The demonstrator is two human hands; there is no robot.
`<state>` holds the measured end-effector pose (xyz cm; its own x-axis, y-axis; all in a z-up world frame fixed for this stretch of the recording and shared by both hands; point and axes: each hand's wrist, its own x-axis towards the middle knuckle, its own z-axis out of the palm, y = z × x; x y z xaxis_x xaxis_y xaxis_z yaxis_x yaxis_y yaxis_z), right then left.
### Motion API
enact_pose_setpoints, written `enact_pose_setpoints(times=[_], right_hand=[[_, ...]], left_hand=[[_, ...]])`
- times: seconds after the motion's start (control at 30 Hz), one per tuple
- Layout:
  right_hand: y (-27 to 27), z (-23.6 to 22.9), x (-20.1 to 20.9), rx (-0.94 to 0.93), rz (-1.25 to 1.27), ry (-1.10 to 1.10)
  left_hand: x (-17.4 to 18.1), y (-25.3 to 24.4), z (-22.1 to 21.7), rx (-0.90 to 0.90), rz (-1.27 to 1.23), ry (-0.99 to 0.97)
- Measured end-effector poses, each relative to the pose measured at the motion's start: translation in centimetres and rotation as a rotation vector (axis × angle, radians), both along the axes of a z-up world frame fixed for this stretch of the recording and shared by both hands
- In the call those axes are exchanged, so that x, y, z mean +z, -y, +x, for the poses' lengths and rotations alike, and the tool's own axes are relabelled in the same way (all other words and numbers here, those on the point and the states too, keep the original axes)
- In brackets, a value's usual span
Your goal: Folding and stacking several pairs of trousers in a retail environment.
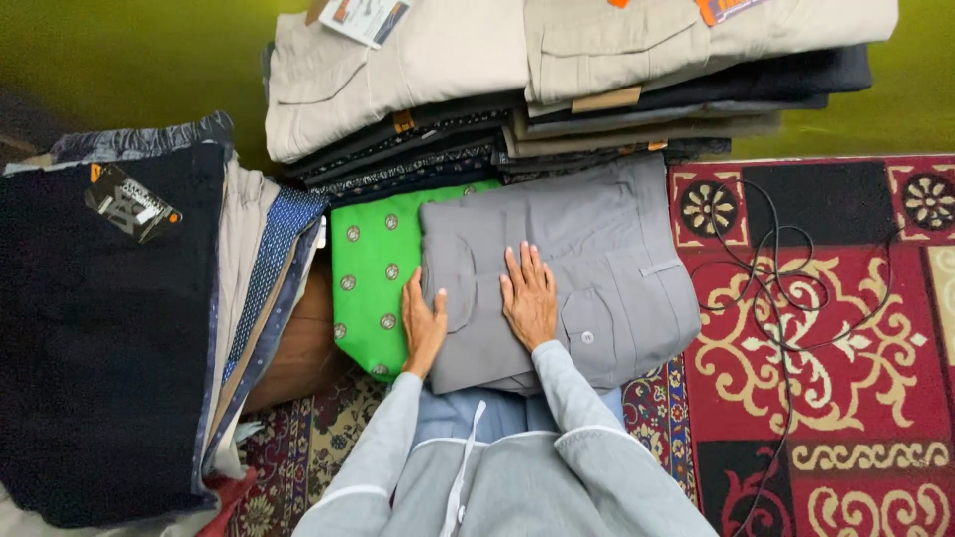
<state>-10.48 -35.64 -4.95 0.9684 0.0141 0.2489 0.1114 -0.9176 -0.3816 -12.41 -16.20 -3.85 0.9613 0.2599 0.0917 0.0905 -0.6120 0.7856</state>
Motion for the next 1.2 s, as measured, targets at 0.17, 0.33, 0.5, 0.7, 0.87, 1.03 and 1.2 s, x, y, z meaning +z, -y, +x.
enact_pose_setpoints(times=[0.17,0.33,0.5,0.7,0.87,1.03,1.2], right_hand=[[0.1,-0.1,0.3,0.009,0.001,0.0],[0.0,-0.1,0.0,0.007,0.004,-0.008],[0.2,0.0,-0.3,0.003,0.021,-0.028],[0.2,0.0,-0.3,0.01,0.007,-0.011],[0.3,0.0,-0.5,0.012,0.025,-0.017],[0.5,-0.2,-1.0,0.021,0.046,-0.029],[0.9,0.1,0.2,0.033,0.201,-0.065]], left_hand=[[-4.4,-3.5,-1.1,0.03,-0.03,-0.213],[-6.7,-4.1,-2.0,0.079,0.082,-0.369],[-4.6,-2.9,-1.2,0.305,-0.41,-0.603],[-5.2,-2.6,-0.6,0.231,-0.725,-0.592],[0.8,0.2,-1.3,0.319,-0.643,-0.581],[5.2,2.5,-1.8,0.284,-0.555,-0.505],[9.8,4.0,-0.4,0.141,-0.362,-0.535]])
